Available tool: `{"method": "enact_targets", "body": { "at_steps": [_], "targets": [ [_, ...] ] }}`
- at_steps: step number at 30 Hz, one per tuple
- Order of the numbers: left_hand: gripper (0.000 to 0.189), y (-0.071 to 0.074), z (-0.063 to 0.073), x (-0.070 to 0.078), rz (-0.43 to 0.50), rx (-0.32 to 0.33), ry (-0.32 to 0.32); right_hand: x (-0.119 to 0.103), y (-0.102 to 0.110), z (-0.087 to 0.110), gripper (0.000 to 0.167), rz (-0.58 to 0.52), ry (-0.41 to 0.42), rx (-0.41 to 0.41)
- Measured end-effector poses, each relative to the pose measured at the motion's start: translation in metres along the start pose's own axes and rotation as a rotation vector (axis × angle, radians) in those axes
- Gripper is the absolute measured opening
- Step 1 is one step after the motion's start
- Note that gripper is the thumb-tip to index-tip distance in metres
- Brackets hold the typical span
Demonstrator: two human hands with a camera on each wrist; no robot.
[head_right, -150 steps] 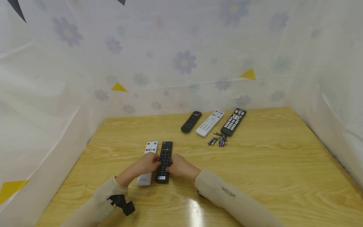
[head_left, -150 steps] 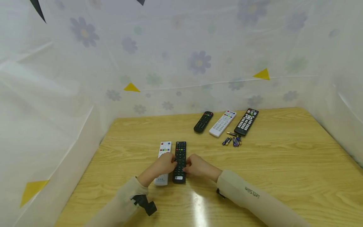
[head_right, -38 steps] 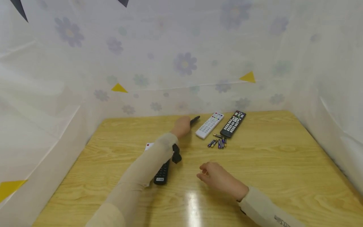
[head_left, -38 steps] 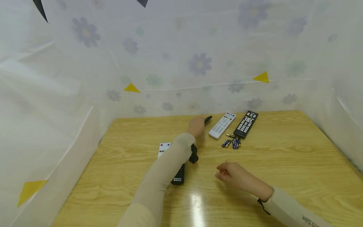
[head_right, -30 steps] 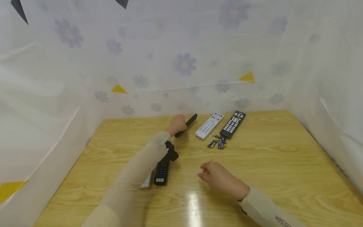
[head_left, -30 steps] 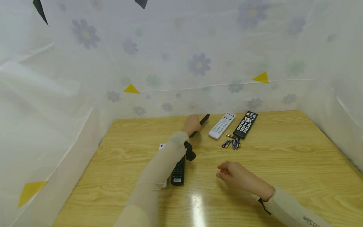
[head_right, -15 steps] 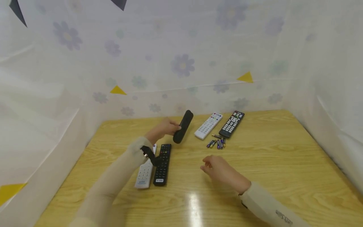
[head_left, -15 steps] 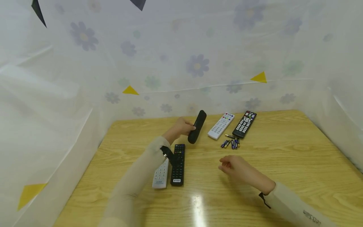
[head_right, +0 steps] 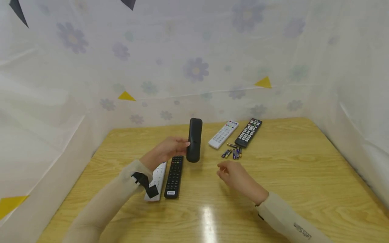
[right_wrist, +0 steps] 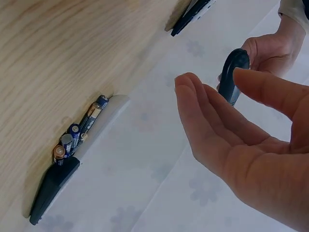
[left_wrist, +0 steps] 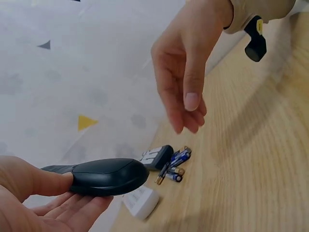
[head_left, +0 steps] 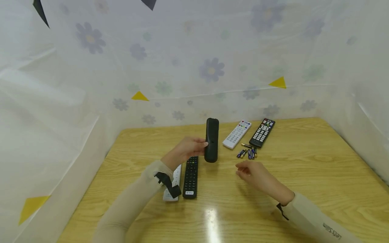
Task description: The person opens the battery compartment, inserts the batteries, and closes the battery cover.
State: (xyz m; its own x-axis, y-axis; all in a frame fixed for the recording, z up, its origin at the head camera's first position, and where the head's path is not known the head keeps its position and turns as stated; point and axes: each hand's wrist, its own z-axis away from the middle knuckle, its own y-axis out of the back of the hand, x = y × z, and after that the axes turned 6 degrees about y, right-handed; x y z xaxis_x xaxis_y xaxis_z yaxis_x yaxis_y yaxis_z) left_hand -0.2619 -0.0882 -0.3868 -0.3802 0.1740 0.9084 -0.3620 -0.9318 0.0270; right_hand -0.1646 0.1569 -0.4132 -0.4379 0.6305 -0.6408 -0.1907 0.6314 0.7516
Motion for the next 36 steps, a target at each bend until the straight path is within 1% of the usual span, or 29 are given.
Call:
{"method": "enact_targets", "body": {
  "at_steps": [2, 4, 7, 11, 13, 16, 20, 23, 26, 30, 33, 36],
  "targets": [
    [0.040, -0.003, 0.005, -0.003, 0.031, -0.021, 0.000, -0.001, 0.001, 0.000, 0.025, -0.007, 0.024, 0.039],
    [0.039, -0.006, 0.010, -0.005, 0.046, -0.048, -0.010, -0.001, 0.001, -0.002, 0.024, -0.023, 0.069, 0.093],
    [0.038, -0.012, 0.017, -0.009, 0.063, -0.069, -0.028, -0.001, 0.001, -0.006, 0.022, -0.032, 0.168, 0.197],
    [0.036, -0.019, 0.024, -0.012, 0.073, -0.077, -0.047, -0.003, -0.001, -0.012, 0.027, 0.025, 0.317, 0.310],
    [0.036, -0.022, 0.026, -0.014, 0.073, -0.084, -0.055, -0.005, -0.002, -0.015, 0.034, 0.066, 0.381, 0.333],
    [0.036, -0.025, 0.029, -0.017, 0.067, -0.105, -0.069, -0.008, -0.004, -0.018, 0.047, 0.094, 0.446, 0.307],
    [0.036, -0.028, 0.032, -0.019, 0.067, -0.123, -0.085, -0.011, -0.006, -0.021, 0.060, 0.109, 0.456, 0.236],
    [0.035, -0.031, 0.033, -0.020, 0.077, -0.107, -0.086, -0.014, -0.008, -0.022, 0.066, 0.145, 0.441, 0.203],
    [0.033, -0.034, 0.033, -0.021, 0.084, -0.086, -0.086, -0.018, -0.008, -0.024, 0.069, 0.193, 0.428, 0.188],
    [0.031, -0.037, 0.032, -0.023, 0.080, -0.073, -0.095, -0.022, -0.008, -0.028, 0.070, 0.218, 0.417, 0.189],
    [0.029, -0.039, 0.032, -0.023, 0.070, -0.054, -0.090, -0.023, -0.008, -0.030, 0.069, 0.209, 0.404, 0.186],
    [0.028, -0.041, 0.033, -0.022, 0.055, -0.029, -0.095, -0.024, -0.008, -0.032, 0.068, 0.192, 0.378, 0.165]
  ]
}}
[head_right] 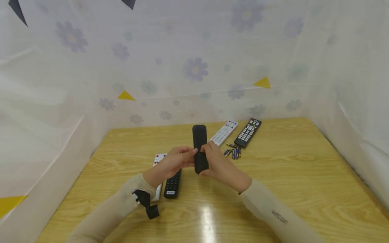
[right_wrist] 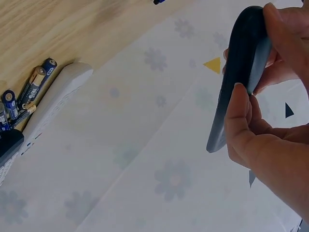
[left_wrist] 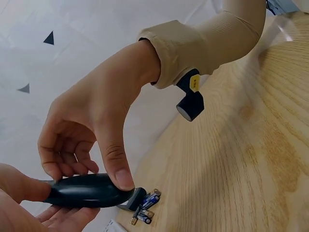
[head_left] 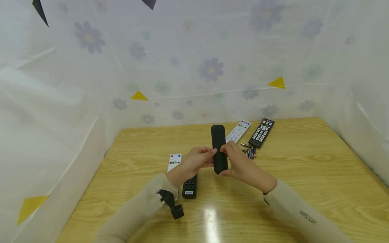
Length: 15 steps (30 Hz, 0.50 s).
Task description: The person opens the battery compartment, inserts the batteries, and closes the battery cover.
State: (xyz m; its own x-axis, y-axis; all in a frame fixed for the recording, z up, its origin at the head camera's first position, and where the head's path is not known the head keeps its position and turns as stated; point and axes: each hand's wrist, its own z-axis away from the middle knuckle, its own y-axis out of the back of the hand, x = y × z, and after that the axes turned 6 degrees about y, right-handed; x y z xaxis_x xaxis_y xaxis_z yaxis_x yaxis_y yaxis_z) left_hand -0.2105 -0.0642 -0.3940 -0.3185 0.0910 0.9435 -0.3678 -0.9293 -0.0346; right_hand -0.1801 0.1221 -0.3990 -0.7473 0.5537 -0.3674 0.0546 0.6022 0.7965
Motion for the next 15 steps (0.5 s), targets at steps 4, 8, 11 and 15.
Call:
{"method": "enact_targets", "body": {
  "at_steps": [4, 8, 11, 15],
  "targets": [
    [0.030, -0.0025, 0.0016, 0.0011, -0.005, 0.034, -0.020, -0.0013, -0.0002, -0.0033, 0.068, -0.033, -0.030, -0.026],
    [0.029, -0.0048, 0.0029, 0.0022, 0.003, 0.069, -0.026, -0.0028, -0.0001, -0.0056, 0.069, -0.043, -0.041, -0.040],
    [0.028, -0.0059, 0.0028, 0.0027, 0.003, 0.095, -0.029, -0.0025, -0.0011, -0.0072, 0.069, -0.032, -0.042, -0.046],
    [0.027, -0.0059, 0.0014, 0.0034, -0.004, 0.123, -0.021, -0.0015, -0.0040, -0.0096, 0.069, -0.021, -0.049, -0.041]
  ]
}}
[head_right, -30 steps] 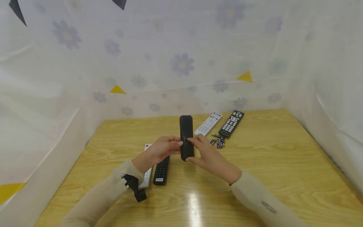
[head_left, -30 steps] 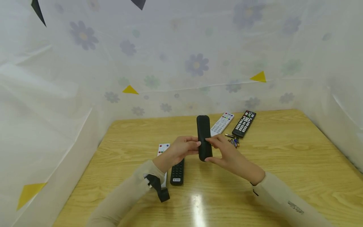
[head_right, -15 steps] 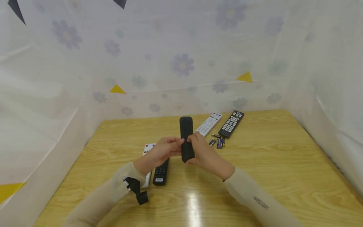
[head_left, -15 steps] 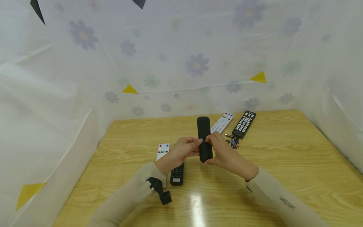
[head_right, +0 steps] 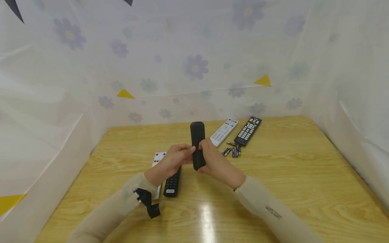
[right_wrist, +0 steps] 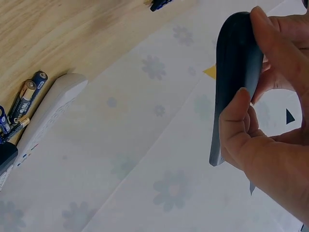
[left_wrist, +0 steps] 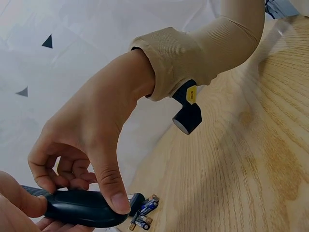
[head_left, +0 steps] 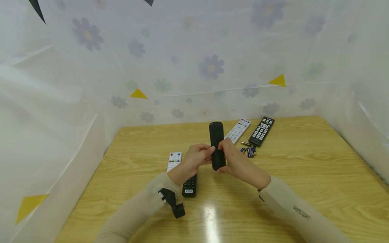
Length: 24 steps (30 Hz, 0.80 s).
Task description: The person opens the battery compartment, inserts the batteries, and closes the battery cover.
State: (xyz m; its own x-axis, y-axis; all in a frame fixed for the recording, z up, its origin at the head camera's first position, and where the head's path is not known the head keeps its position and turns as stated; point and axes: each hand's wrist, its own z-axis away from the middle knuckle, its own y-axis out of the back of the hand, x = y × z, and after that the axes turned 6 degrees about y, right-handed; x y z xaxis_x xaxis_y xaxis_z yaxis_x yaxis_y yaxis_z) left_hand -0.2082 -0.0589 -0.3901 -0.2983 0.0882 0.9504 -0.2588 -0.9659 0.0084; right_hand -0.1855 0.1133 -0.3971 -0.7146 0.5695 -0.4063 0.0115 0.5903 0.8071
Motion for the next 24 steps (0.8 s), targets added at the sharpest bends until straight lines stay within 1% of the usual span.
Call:
{"method": "enact_targets", "body": {
  "at_steps": [3, 8, 10, 15, 19, 22, 24],
  "targets": [
    [0.027, 0.001, -0.001, 0.001, -0.005, 0.022, 0.005, 0.000, -0.003, -0.002, 0.069, -0.004, -0.018, 0.014],
    [0.025, 0.000, -0.002, 0.000, -0.012, 0.083, 0.005, -0.001, -0.007, -0.003, 0.072, 0.074, -0.015, -0.001],
    [0.024, -0.001, -0.003, -0.001, -0.024, 0.096, 0.005, 0.000, -0.007, -0.004, 0.072, 0.086, -0.010, -0.006],
    [0.023, -0.003, -0.005, -0.003, -0.040, 0.110, -0.006, 0.002, -0.008, -0.008, 0.071, 0.005, -0.036, -0.004],
    [0.022, -0.002, -0.006, -0.002, -0.045, 0.133, -0.005, 0.003, -0.011, -0.010, 0.069, -0.031, -0.045, -0.006],
    [0.022, 0.000, -0.007, -0.002, -0.051, 0.142, 0.002, 0.004, -0.013, -0.009, 0.066, -0.024, -0.033, 0.009],
    [0.023, 0.002, -0.007, -0.002, -0.052, 0.140, 0.007, 0.003, -0.014, -0.008, 0.062, -0.001, -0.027, 0.038]
  ]
}}
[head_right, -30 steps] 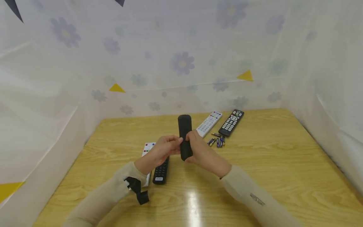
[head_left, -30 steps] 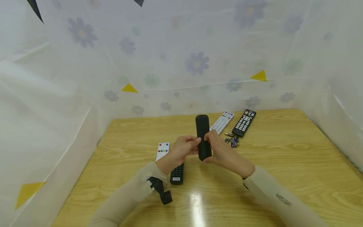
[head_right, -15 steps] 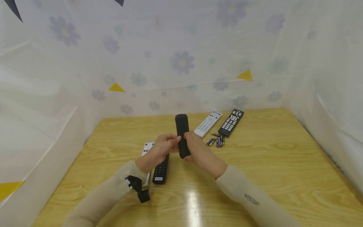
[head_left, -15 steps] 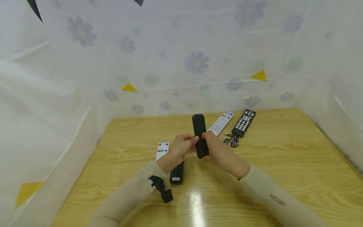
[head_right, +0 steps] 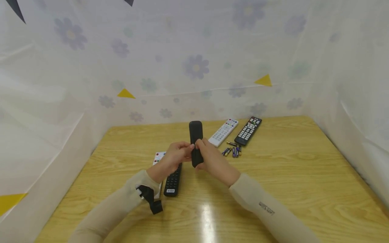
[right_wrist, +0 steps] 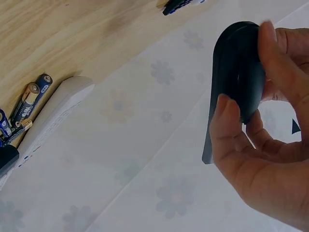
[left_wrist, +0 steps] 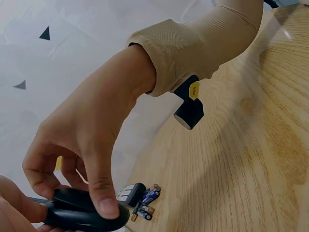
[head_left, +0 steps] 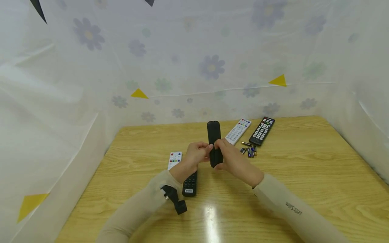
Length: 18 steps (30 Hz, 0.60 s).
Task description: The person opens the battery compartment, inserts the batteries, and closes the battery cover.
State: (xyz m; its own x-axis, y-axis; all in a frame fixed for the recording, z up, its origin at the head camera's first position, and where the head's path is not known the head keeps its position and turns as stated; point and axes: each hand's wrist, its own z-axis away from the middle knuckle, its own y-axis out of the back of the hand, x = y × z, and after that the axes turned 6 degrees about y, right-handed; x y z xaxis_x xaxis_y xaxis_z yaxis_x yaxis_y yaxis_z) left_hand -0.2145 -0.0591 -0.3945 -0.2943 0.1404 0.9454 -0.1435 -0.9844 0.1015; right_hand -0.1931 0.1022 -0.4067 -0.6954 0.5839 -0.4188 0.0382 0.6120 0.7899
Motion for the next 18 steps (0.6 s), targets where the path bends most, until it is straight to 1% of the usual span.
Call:
{"method": "enact_targets", "body": {
  "at_steps": [2, 4, 7, 9, 13, 15, 18],
  "targets": [
    [0.024, 0.001, -0.001, 0.000, 0.006, -0.009, 0.005, -0.001, 0.001, 0.002, 0.055, 0.033, 0.001, 0.042],
    [0.026, 0.001, -0.002, 0.001, 0.015, -0.019, 0.010, -0.003, 0.002, 0.003, 0.045, 0.036, -0.025, 0.088],
    [0.029, 0.002, -0.002, 0.002, 0.032, -0.033, 0.016, -0.004, 0.006, 0.004, 0.032, -0.032, -0.075, 0.134],
    [0.030, 0.002, -0.002, 0.002, 0.038, -0.036, 0.014, -0.004, 0.008, 0.005, 0.029, -0.106, -0.120, 0.140],
    [0.030, 0.004, -0.002, 0.002, 0.052, -0.040, 0.013, -0.002, 0.012, 0.010, 0.034, -0.195, -0.178, 0.122],
    [0.031, 0.006, -0.003, 0.002, 0.050, -0.041, 0.017, 0.000, 0.014, 0.013, 0.036, -0.220, -0.186, 0.121],
    [0.037, 0.011, -0.003, 0.004, 0.043, -0.035, 0.030, 0.005, 0.018, 0.017, 0.028, -0.260, -0.190, 0.122]
  ]
}}
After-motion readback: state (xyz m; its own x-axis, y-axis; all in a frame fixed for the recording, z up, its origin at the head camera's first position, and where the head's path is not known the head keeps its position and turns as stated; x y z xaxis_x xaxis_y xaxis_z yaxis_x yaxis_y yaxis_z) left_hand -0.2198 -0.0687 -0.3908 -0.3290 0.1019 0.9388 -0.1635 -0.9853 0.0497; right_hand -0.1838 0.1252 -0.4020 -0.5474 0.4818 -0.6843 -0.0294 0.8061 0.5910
